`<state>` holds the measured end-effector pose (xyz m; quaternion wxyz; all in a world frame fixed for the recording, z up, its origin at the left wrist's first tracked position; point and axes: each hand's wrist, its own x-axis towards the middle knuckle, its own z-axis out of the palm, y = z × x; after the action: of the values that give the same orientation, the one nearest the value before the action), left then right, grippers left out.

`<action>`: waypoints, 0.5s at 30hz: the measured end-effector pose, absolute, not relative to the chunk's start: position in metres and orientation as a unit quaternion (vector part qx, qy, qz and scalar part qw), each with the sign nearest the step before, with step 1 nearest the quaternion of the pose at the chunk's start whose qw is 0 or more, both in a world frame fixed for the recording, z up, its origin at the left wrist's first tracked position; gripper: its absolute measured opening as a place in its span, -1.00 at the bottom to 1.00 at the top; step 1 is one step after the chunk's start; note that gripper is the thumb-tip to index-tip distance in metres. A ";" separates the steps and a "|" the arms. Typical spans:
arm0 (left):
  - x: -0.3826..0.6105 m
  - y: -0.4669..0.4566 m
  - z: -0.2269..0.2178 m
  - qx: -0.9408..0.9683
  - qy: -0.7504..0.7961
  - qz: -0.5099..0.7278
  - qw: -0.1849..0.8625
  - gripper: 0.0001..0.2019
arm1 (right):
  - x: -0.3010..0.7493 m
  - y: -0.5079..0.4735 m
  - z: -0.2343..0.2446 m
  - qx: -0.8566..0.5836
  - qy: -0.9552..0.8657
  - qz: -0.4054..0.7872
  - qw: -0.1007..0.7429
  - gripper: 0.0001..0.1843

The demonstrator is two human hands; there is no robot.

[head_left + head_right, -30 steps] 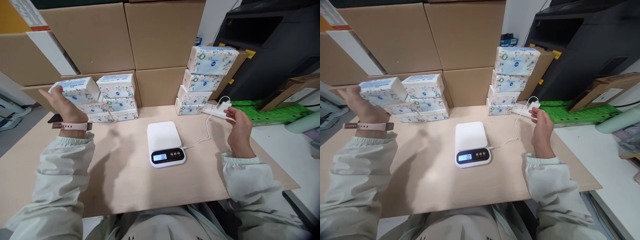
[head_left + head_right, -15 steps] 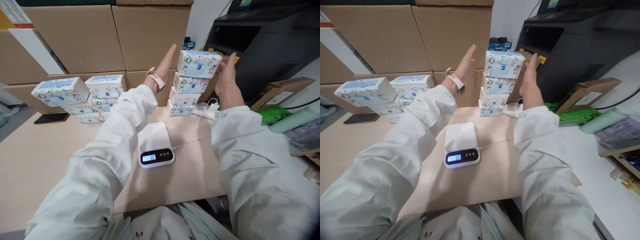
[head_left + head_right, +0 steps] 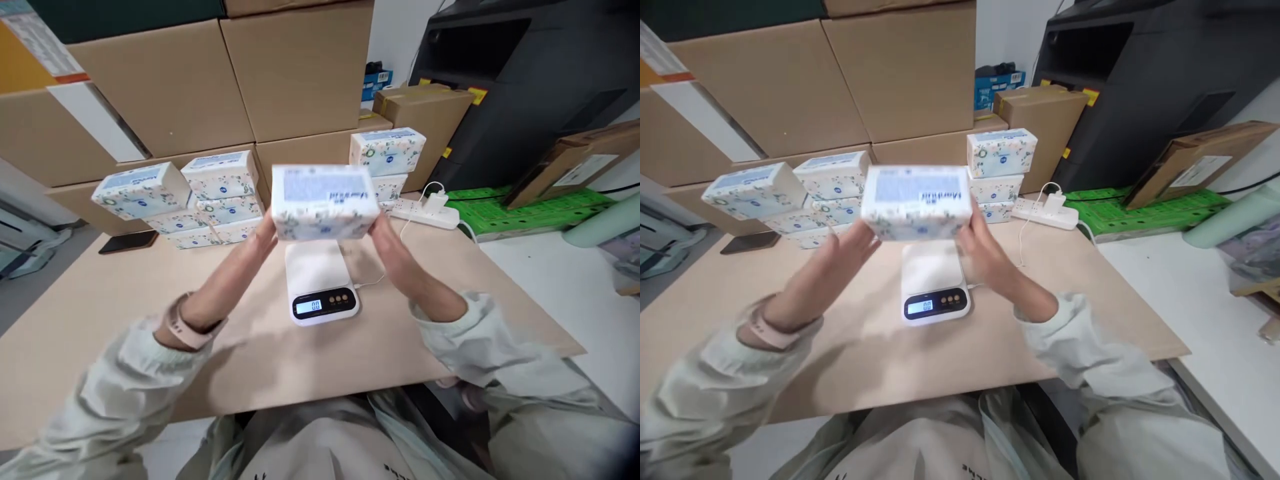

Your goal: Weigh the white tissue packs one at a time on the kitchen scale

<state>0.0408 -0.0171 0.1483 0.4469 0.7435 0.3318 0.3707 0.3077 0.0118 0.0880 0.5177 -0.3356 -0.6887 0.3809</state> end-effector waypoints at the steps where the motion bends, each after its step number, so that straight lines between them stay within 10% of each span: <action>1: 0.034 -0.024 0.131 0.729 0.348 0.366 0.461 -0.38 | 0.304 0.004 0.076 -0.343 -0.686 0.412 0.493 -0.20; 15: 0.014 -0.037 0.031 0.649 0.423 0.402 0.488 -0.32 | 0.308 0.006 0.009 -0.463 -0.654 0.433 0.414 -0.22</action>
<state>0.0140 -0.0368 0.0315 0.4879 0.6491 0.4226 0.4025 0.3080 0.0057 0.0091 0.4143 -0.4625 -0.6537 0.4325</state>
